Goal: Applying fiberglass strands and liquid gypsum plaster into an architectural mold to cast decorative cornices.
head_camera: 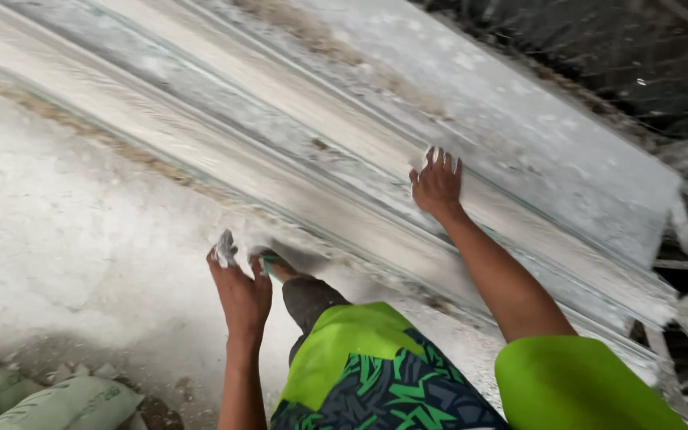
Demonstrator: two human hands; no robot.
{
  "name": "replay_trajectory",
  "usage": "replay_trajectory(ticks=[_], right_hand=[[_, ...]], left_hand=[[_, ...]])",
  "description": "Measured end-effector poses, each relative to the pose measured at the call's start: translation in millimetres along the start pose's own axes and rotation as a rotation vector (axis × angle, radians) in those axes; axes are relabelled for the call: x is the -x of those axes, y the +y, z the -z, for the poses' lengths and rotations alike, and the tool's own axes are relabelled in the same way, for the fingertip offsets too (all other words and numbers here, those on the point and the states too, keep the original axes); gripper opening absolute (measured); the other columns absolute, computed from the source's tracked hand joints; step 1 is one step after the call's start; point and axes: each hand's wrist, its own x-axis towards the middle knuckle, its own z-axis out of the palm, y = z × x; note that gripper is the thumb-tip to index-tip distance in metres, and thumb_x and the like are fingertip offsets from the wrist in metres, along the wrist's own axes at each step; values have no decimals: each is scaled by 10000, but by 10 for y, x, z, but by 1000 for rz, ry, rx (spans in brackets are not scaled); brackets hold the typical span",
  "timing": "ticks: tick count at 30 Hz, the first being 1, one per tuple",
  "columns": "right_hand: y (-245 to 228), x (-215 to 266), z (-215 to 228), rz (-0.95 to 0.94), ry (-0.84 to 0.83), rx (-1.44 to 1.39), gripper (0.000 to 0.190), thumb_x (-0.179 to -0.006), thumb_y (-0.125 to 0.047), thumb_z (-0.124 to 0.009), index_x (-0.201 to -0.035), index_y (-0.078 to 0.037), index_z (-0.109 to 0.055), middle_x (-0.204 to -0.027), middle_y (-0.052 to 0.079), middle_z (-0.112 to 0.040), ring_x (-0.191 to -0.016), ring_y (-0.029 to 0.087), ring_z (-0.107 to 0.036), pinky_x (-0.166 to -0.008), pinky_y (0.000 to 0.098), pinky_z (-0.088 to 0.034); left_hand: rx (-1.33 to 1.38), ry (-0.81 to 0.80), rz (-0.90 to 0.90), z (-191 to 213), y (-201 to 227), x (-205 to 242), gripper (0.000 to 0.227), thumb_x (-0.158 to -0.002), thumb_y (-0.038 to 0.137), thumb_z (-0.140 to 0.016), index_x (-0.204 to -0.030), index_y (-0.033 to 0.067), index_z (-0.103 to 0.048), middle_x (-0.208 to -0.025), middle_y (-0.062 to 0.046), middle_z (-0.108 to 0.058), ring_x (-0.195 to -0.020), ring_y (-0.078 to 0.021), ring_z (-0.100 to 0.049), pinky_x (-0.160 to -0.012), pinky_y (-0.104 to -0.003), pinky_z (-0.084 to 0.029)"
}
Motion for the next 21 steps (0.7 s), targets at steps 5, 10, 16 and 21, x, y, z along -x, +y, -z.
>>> replay_trajectory(ticks=[5, 10, 16, 21], right_hand=[[1388, 783, -233, 29, 13, -1, 761, -1018, -451, -517, -1560, 50, -332, -1557, 236, -358, -1437, 390, -328, -1204, 614, -198], [2723, 1529, -543, 72, 111, 10, 746, -1037, -441, -512, -1561, 65, -352, -1555, 251, -364, -1426, 403, -346, -1207, 605, -208], [4662, 2590, -840, 105, 150, 60, 745, -994, -409, -567, -1519, 100, -426, -1533, 260, -395, -1414, 418, -365, -1211, 606, -216], [5949, 3364, -927, 106, 62, -13, 687, -1008, -378, -583, -1494, 92, -464, -1568, 275, -372, -1431, 430, -346, -1210, 623, -228]], left_hand=[[-18, -80, 86, -537, 789, 813, 584, -917, -17, -637, -1458, -101, -436, -1304, -316, -493, -1167, -477, -529, -1002, -515, -450], [-45, -32, -63, -1250, 1387, 1616, 528, -955, -21, -636, -1445, -92, -451, -1350, -314, -488, -1213, -480, -525, -1031, -507, -458], [-13, -59, 102, -2477, 2333, 2705, 576, -970, -15, -626, -1507, -73, -424, -1309, -288, -490, -1117, -401, -591, -920, -485, -503], [-10, -212, 93, -3200, 3141, 3358, 493, -999, 5, -624, -1444, -93, -434, -1347, -316, -462, -1150, -437, -573, -967, -507, -500]])
